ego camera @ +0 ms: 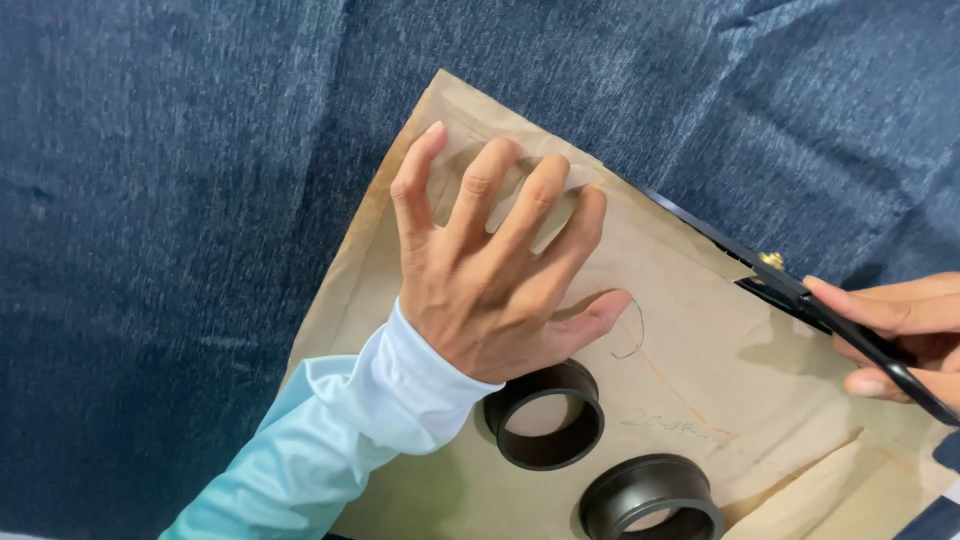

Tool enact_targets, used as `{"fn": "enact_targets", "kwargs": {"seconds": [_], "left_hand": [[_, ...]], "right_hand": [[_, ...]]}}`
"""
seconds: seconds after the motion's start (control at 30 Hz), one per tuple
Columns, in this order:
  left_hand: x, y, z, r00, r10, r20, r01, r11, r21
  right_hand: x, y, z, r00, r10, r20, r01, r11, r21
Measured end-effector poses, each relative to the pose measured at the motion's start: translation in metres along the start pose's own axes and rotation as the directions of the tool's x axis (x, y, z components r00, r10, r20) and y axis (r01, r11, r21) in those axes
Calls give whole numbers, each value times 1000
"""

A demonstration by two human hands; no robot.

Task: The person cuts a piece of dark denim fabric using large shears, following a paper pattern placed on top. They trim the edges and remove excess fabric, then lift the pattern to reveal the cut shape.

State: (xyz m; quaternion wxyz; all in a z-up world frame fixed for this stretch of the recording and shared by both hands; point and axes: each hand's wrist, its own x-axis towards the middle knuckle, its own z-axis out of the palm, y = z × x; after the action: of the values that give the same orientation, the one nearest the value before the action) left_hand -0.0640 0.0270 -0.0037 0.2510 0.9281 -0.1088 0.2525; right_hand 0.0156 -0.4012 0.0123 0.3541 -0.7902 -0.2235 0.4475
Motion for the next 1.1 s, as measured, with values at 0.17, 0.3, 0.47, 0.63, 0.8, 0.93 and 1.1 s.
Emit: {"fn": "enact_targets", "kwargs": {"seconds": [0.17,0.3,0.47,0.63,0.8,0.93,1.1], "left_hand": [[0,1,2,999,-30,-19,31,999,43],[2,-1,1,999,-36,-32,38,998,43],[4,2,-3,994,-103,-24,104,993,54],[4,1,-2,988,-151,-16,152,987,51],[2,1,-1,987,-146,-59,149,988,44],[4,3,-3,987,-147,-63,151,987,61],[5,5,-3,977,-200,-74,205,977,65]], "right_hand": [[1,-2,-1,999,33,24,-35,994,108],[14,-12,4,999,-53,2,51,969,241],[29,-47,21,995,-20,-102,44,971,234],[28,-41,21,992,-43,-122,58,990,128],[32,-28,17,997,-30,-76,46,975,219],[39,-30,16,996,52,-78,-30,967,255],[47,-27,13,996,76,-51,-72,995,72]]}}
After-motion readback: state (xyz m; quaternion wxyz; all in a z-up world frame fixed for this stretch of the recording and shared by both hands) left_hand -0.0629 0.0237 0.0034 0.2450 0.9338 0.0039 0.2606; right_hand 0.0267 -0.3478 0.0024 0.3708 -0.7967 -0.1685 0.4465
